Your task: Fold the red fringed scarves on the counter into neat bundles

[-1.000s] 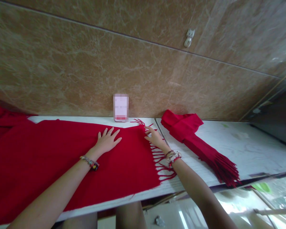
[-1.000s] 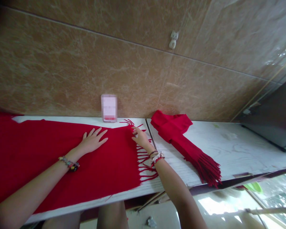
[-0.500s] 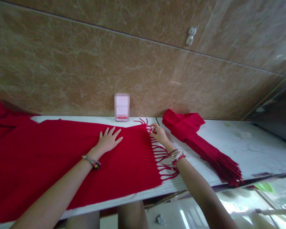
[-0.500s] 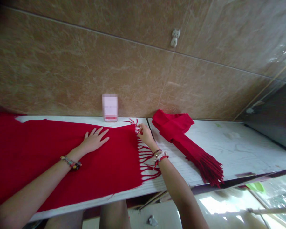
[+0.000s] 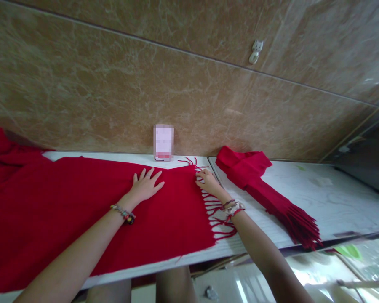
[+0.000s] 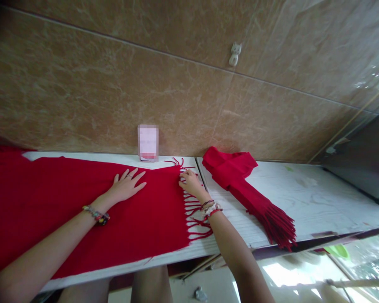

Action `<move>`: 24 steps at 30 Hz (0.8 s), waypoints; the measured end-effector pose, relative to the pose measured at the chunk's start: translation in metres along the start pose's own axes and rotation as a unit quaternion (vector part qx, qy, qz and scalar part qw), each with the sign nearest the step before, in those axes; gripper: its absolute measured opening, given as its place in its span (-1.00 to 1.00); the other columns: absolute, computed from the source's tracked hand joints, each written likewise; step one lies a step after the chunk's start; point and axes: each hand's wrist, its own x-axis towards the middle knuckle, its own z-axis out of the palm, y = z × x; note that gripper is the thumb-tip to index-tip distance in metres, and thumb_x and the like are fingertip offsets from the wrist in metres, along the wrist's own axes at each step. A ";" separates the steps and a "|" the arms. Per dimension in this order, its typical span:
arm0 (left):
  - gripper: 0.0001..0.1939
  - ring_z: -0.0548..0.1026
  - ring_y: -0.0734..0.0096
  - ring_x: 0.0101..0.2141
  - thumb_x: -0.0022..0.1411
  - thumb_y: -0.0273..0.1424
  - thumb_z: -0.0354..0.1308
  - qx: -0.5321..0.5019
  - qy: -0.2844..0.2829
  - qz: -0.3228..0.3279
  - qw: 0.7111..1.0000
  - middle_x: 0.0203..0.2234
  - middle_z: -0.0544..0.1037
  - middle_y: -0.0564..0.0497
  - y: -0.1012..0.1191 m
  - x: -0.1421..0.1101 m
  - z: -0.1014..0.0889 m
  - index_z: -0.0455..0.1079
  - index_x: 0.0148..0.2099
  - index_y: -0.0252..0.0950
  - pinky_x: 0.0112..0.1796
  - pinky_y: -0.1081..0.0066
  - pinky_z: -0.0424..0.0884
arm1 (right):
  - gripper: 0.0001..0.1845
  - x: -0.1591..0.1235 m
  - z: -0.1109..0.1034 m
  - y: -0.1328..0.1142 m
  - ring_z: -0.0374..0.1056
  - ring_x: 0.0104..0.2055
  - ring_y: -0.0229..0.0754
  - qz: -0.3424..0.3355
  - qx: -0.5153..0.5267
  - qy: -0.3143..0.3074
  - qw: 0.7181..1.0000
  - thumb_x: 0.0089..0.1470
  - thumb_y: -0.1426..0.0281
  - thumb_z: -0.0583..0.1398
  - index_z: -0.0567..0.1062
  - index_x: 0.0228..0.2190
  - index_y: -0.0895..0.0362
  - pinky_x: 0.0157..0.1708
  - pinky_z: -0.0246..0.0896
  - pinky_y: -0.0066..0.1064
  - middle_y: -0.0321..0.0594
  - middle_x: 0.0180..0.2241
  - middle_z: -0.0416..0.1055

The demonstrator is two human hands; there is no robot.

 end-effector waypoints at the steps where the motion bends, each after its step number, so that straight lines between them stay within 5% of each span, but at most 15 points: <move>1: -0.42 -0.15 -0.03 0.16 0.20 -0.09 -0.25 -0.001 -0.001 -0.001 1.000 0.21 -0.08 -0.08 0.000 0.000 0.000 -0.07 0.22 -0.14 0.02 -0.11 -0.10 | -0.72 0.001 0.003 0.001 0.22 -0.20 -0.17 0.004 0.006 0.001 1.000 -0.11 0.43 0.18 0.45 -0.26 0.18 -0.15 0.14 -0.35 -0.13 -0.28 0.28; 7: -0.43 -0.15 -0.04 0.16 0.20 -0.09 -0.27 -0.005 -0.010 -0.004 1.000 0.21 -0.10 -0.09 0.001 0.001 -0.001 -0.08 0.23 -0.14 0.01 -0.12 -0.11 | -0.76 0.003 0.008 -0.001 0.23 -0.19 -0.12 0.051 0.048 0.043 0.997 -0.17 0.32 0.25 0.49 -0.36 0.13 -0.17 0.15 -0.27 -0.13 -0.26 0.30; 14: -0.43 -0.15 -0.03 0.16 0.20 -0.10 -0.26 -0.007 -0.006 -0.007 1.000 0.20 -0.07 -0.10 0.001 0.001 0.000 -0.08 0.23 -0.14 0.01 -0.10 -0.10 | -0.93 0.006 0.005 -0.004 0.25 -0.29 -0.21 0.046 0.075 0.062 0.994 -0.20 0.43 0.25 0.43 -0.55 0.14 -0.25 0.17 -0.37 -0.22 -0.37 0.29; 18: -0.44 -0.15 0.00 0.16 0.21 -0.11 -0.26 -0.008 -0.009 -0.006 1.000 0.21 -0.09 -0.08 0.000 0.000 0.000 -0.08 0.23 -0.14 0.02 -0.08 -0.10 | -0.87 0.007 -0.003 0.002 0.23 -0.37 -0.26 0.054 0.047 0.061 0.996 -0.23 0.50 0.21 0.34 -0.66 0.13 -0.30 0.16 -0.43 -0.30 -0.48 0.26; 24: -0.44 -0.14 0.02 0.16 0.21 -0.10 -0.27 -0.005 -0.006 -0.003 1.000 0.20 -0.06 -0.08 -0.002 0.000 -0.001 -0.08 0.22 -0.13 0.03 -0.07 -0.11 | -0.90 -0.002 -0.025 0.021 0.23 -0.30 -0.11 0.142 -0.025 0.104 0.984 -0.21 0.58 0.10 0.38 -0.56 0.17 -0.26 0.16 -0.27 -0.14 -0.41 0.29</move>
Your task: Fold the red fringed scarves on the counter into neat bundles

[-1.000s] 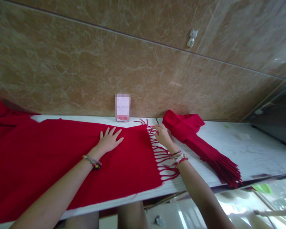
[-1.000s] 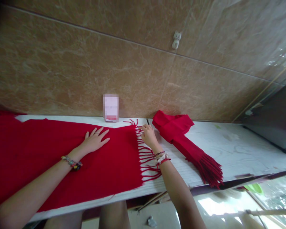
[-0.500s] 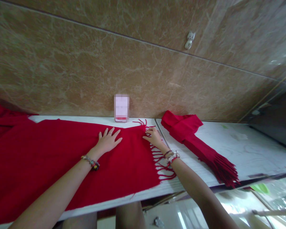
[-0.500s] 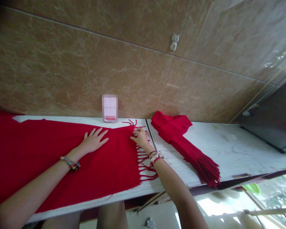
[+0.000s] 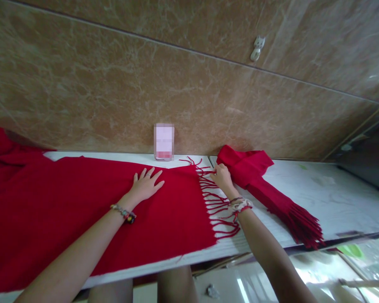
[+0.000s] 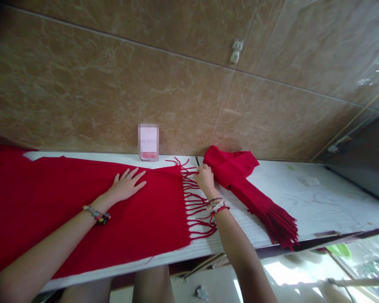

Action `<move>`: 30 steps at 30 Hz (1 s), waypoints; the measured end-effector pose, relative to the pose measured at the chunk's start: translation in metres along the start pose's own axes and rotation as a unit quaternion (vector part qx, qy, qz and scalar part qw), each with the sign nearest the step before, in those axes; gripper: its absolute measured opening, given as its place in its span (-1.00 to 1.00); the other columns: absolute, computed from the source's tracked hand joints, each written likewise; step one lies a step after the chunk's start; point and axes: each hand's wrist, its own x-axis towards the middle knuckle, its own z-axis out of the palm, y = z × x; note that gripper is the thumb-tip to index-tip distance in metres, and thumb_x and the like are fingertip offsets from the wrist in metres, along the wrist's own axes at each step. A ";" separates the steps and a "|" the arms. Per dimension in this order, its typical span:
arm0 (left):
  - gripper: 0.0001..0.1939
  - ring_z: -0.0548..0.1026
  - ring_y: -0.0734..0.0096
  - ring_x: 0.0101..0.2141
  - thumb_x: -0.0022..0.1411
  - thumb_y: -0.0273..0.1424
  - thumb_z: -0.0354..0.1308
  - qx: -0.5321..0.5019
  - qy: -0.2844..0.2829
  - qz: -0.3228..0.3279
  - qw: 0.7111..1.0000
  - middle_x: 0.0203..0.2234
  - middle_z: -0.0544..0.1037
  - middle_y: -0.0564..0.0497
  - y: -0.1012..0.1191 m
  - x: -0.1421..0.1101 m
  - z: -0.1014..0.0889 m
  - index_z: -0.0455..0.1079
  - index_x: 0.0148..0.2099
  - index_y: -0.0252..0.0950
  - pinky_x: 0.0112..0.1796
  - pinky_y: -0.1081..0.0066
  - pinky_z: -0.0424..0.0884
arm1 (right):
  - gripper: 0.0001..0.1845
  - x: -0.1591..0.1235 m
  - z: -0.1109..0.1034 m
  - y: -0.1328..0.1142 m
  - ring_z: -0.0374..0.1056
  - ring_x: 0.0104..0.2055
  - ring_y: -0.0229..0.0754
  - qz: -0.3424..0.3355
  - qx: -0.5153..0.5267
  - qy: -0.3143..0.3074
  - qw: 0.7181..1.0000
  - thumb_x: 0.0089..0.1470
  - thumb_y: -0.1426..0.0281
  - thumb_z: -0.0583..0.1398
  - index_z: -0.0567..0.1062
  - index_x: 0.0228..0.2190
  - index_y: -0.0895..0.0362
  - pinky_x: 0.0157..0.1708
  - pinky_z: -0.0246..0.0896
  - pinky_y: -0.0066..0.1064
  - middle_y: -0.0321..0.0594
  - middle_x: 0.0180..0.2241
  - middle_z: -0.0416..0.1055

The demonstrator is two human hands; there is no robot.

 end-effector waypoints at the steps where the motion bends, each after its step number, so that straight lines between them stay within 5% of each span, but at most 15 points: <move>1: -0.44 -0.14 0.01 0.16 0.21 -0.10 -0.27 0.001 0.000 0.000 1.000 0.20 -0.06 -0.08 0.000 0.000 0.000 -0.08 0.23 -0.13 0.03 -0.07 -0.10 | -0.84 -0.001 -0.003 0.001 0.23 -0.26 -0.09 0.002 -0.016 0.010 1.000 -0.22 0.60 0.09 0.40 -0.50 0.18 -0.23 0.16 -0.25 -0.10 -0.37 0.30; 5: -0.39 -0.15 -0.01 0.16 0.17 -0.04 -0.26 0.003 -0.003 0.010 1.000 0.20 -0.07 -0.08 -0.001 0.001 -0.001 -0.09 0.23 -0.12 0.03 -0.07 -0.11 | -0.57 -0.004 -0.005 -0.010 0.18 -0.06 -0.10 -0.132 0.017 -0.008 0.991 -0.21 0.67 0.02 0.39 -0.23 0.23 -0.06 0.09 -0.25 -0.03 -0.16 0.30; 9: -0.31 -0.13 -0.04 0.16 0.11 0.04 -0.22 0.002 -0.008 0.019 1.000 0.20 -0.06 -0.05 -0.007 0.003 -0.005 -0.13 0.24 -0.12 0.03 -0.04 -0.09 | -0.62 -0.010 -0.001 -0.027 0.21 -0.02 -0.18 -0.245 0.048 -0.160 0.955 -0.03 0.56 0.01 0.35 -0.13 0.18 -0.03 0.10 -0.31 -0.09 -0.09 0.33; 12: -0.26 -0.09 -0.10 0.14 0.09 0.07 -0.23 -0.005 0.001 -0.016 1.000 0.20 -0.03 -0.06 -0.020 0.005 -0.009 -0.17 0.25 -0.16 0.02 -0.05 -0.05 | -0.69 -0.013 -0.002 -0.026 0.24 -0.04 -0.19 -0.217 -0.007 -0.214 0.952 0.03 0.48 0.02 0.37 -0.14 0.17 -0.04 0.10 -0.36 -0.11 -0.10 0.36; 18: -0.27 -0.01 -0.17 0.11 0.13 0.03 -0.28 -0.010 0.034 -0.091 0.995 0.18 0.01 -0.16 -0.045 0.006 -0.015 -0.17 0.25 -0.24 -0.03 -0.08 0.05 | -0.74 -0.015 -0.005 -0.009 0.32 -0.13 -0.04 -0.118 -0.090 -0.189 0.971 0.06 0.42 0.03 0.42 -0.26 0.28 -0.12 0.17 -0.32 0.08 -0.20 0.39; 22: -0.29 -0.14 -0.10 0.15 0.13 0.01 -0.22 0.029 0.066 -0.030 0.997 0.20 -0.08 -0.15 -0.033 0.003 -0.010 -0.17 0.25 -0.21 0.01 -0.08 -0.08 | -0.69 -0.012 -0.004 -0.012 0.21 0.00 -0.04 -0.127 -0.078 -0.153 0.977 0.07 0.40 0.02 0.39 -0.17 0.26 -0.04 0.11 -0.29 0.08 -0.06 0.29; 25: -0.33 -0.19 -0.06 0.16 0.13 0.02 -0.21 0.023 0.007 0.033 0.999 0.21 -0.13 -0.09 -0.019 0.002 -0.004 -0.13 0.24 -0.12 0.03 -0.07 -0.13 | -0.56 -0.014 0.000 -0.020 0.04 0.12 -0.09 -0.204 -0.029 -0.106 0.973 0.07 0.34 0.04 0.24 0.00 0.20 0.05 0.01 -0.25 0.00 0.06 0.16; 30: -0.35 -0.24 -0.03 0.17 0.13 0.03 -0.21 0.013 -0.020 0.074 0.997 0.22 -0.19 -0.02 -0.010 0.000 0.000 -0.12 0.23 -0.07 0.04 -0.09 -0.19 | -0.50 -0.025 0.011 -0.026 -0.03 0.15 -0.03 -0.241 -0.053 -0.160 0.956 0.09 0.25 0.02 0.18 0.05 0.17 0.03 -0.02 -0.10 0.02 0.09 0.12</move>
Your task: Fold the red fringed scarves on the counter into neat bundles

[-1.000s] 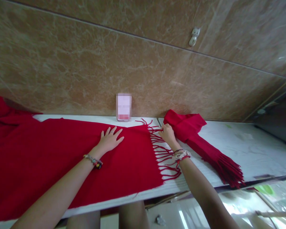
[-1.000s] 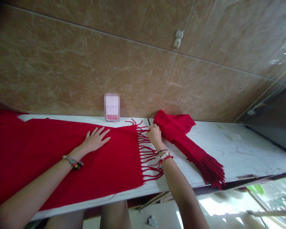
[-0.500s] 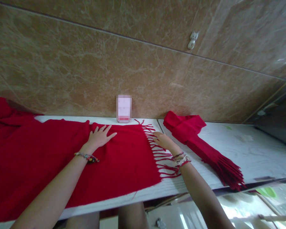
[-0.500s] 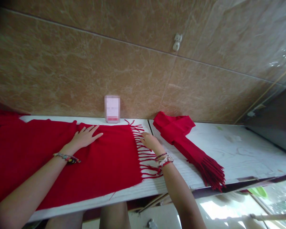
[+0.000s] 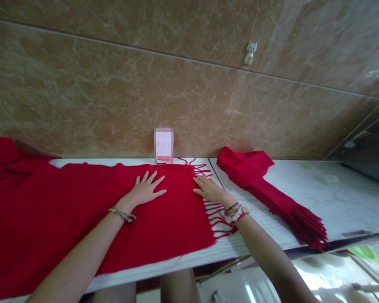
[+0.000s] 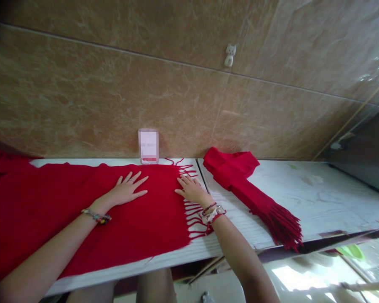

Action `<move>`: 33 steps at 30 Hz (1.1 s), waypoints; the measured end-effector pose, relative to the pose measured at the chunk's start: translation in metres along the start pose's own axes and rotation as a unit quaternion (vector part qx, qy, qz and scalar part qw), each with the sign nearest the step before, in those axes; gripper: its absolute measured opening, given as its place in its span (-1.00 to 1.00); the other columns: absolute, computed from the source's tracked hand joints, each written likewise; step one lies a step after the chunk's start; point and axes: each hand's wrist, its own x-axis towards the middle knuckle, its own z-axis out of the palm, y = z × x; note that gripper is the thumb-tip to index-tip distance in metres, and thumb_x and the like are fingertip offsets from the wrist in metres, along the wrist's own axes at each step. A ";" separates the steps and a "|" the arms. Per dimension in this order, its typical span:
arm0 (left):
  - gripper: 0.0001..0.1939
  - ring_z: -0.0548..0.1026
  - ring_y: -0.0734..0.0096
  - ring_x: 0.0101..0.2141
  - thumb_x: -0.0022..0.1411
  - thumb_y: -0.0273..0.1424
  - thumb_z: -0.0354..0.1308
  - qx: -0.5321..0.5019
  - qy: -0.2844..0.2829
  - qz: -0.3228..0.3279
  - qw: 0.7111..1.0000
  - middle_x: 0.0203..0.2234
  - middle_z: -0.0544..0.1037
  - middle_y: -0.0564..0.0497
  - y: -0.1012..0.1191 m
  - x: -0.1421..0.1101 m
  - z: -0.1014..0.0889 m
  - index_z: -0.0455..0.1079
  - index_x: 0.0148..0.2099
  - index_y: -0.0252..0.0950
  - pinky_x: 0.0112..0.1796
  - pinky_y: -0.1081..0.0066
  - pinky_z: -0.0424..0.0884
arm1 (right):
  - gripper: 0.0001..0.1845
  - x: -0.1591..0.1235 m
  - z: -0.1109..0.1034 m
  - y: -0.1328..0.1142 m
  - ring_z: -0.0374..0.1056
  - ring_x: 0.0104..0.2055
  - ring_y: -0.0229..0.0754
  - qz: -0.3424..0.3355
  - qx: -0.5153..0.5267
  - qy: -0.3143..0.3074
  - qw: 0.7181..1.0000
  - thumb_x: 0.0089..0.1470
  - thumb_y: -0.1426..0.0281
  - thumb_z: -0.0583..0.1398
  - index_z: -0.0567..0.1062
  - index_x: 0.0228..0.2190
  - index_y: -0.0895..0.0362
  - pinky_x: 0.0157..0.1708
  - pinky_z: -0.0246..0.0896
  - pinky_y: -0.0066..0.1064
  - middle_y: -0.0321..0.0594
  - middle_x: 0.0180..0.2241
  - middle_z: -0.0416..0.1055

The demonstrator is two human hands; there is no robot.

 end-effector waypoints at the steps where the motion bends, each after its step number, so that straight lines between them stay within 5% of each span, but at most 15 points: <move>1: -0.34 -0.24 -0.03 0.17 0.12 0.03 -0.21 -0.002 0.001 0.002 1.000 0.22 -0.19 -0.02 0.000 -0.001 0.000 -0.11 0.22 -0.07 0.04 -0.08 -0.18 | -0.51 -0.002 0.002 0.001 -0.02 0.15 -0.02 0.006 -0.013 -0.010 1.000 0.09 0.24 0.02 0.19 0.04 0.17 0.02 -0.01 -0.09 0.04 0.08 0.13; 8: -0.34 -0.20 -0.17 0.15 0.14 0.04 -0.30 -0.019 0.046 -0.104 0.993 0.22 -0.16 -0.10 -0.006 -0.003 -0.003 -0.10 0.23 -0.12 -0.02 -0.18 -0.13 | -0.53 -0.011 0.000 0.021 0.14 0.06 0.00 0.071 -0.027 -0.007 0.997 0.05 0.23 0.07 0.30 -0.07 0.27 -0.01 0.09 -0.17 0.10 -0.04 0.27; 13: -0.31 -0.16 -0.23 0.14 0.11 0.06 -0.26 -0.029 0.026 -0.117 0.992 0.20 -0.13 -0.14 -0.008 -0.003 -0.003 -0.07 0.22 -0.13 -0.04 -0.21 -0.10 | -0.57 0.016 -0.014 0.017 0.14 0.06 -0.06 0.044 0.022 0.030 0.998 0.05 0.35 0.06 0.26 -0.03 0.21 0.01 0.08 -0.15 0.03 -0.02 0.25; 22: -0.30 -0.21 -0.19 0.15 0.10 0.08 -0.27 -0.041 0.028 -0.112 0.992 0.21 -0.15 -0.10 -0.010 -0.001 0.000 -0.07 0.22 -0.13 -0.02 -0.20 -0.14 | -0.51 0.107 -0.017 0.006 0.26 -0.04 -0.15 0.046 -0.009 -0.061 0.997 -0.13 0.67 0.04 0.38 -0.11 0.19 -0.02 0.08 -0.35 -0.05 -0.09 0.36; 28: -0.31 -0.19 -0.21 0.14 0.12 0.06 -0.28 -0.047 0.030 -0.109 0.992 0.21 -0.13 -0.13 -0.011 -0.001 0.001 -0.05 0.22 -0.14 -0.02 -0.21 -0.15 | -0.59 0.121 -0.019 0.022 0.37 -0.23 -0.18 0.051 -0.038 -0.149 0.987 -0.23 0.58 0.16 0.49 -0.28 -0.01 -0.26 0.23 -0.44 -0.29 -0.27 0.47; 33: -0.31 -0.22 -0.20 0.15 0.11 0.07 -0.28 -0.057 0.027 -0.109 0.992 0.21 -0.15 -0.12 -0.011 -0.001 0.001 -0.05 0.22 -0.14 -0.02 -0.21 -0.17 | -0.75 0.122 -0.021 0.030 0.36 -0.22 -0.05 0.097 -0.089 -0.162 0.978 -0.26 0.47 0.23 0.53 -0.39 0.07 -0.29 0.24 -0.33 -0.14 -0.29 0.47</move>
